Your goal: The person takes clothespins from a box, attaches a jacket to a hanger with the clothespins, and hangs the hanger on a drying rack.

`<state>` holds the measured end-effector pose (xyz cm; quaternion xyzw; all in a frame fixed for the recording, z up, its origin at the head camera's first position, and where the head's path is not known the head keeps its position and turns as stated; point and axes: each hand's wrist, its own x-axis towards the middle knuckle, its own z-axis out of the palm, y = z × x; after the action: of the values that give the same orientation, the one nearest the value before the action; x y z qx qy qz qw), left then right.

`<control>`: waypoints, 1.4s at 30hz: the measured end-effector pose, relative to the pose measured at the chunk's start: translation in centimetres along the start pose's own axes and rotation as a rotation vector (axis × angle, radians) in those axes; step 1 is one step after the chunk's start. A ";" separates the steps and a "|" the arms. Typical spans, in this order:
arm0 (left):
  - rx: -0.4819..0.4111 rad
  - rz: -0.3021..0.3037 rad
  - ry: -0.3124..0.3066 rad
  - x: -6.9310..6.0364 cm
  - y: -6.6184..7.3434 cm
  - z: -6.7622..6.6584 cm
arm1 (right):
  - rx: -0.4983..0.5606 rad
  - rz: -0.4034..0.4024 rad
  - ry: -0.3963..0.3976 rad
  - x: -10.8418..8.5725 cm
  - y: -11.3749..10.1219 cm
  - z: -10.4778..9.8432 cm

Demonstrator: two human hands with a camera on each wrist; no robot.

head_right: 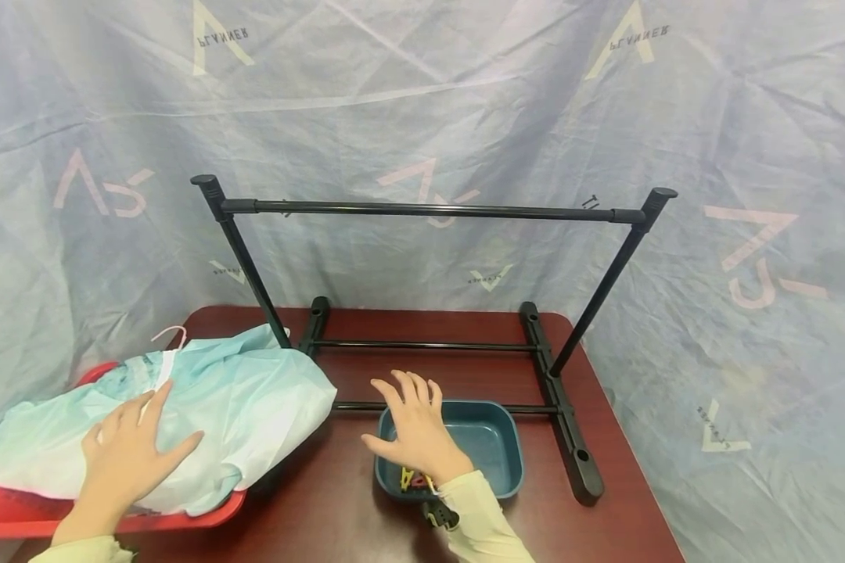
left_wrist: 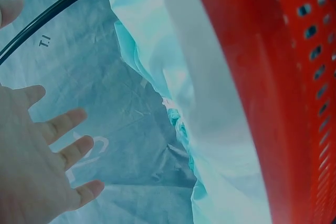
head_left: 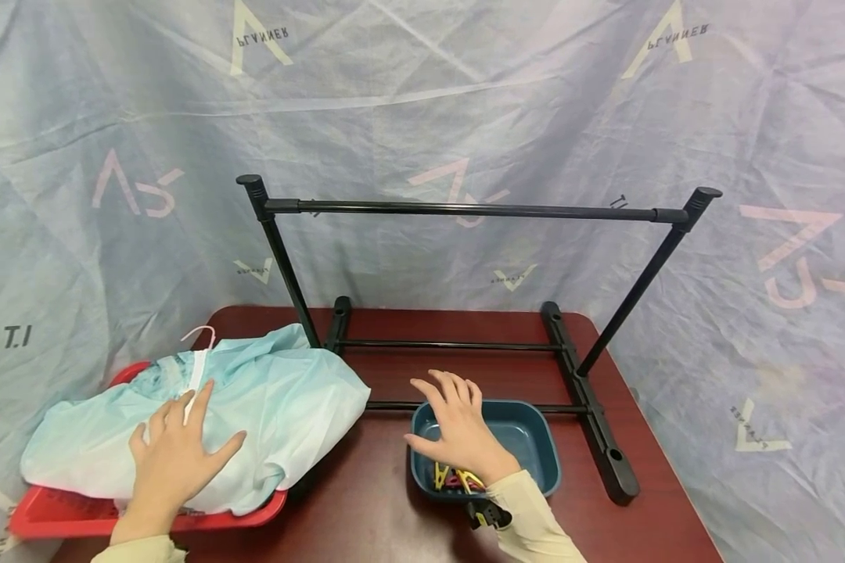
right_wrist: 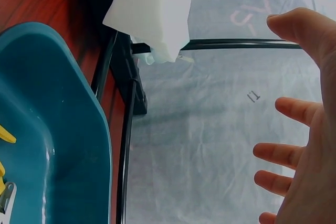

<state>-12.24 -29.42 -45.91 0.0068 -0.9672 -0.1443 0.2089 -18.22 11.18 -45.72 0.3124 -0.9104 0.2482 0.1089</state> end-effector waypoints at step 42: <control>0.038 -0.075 -0.062 -0.1 -3.0 -0.7 | -0.009 -0.045 -0.039 2.0 -1.7 1.2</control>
<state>-11.95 -32.50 -46.18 0.0426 -0.9748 -0.1339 0.1731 -18.75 8.34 -45.37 0.3371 -0.9063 0.2354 0.0980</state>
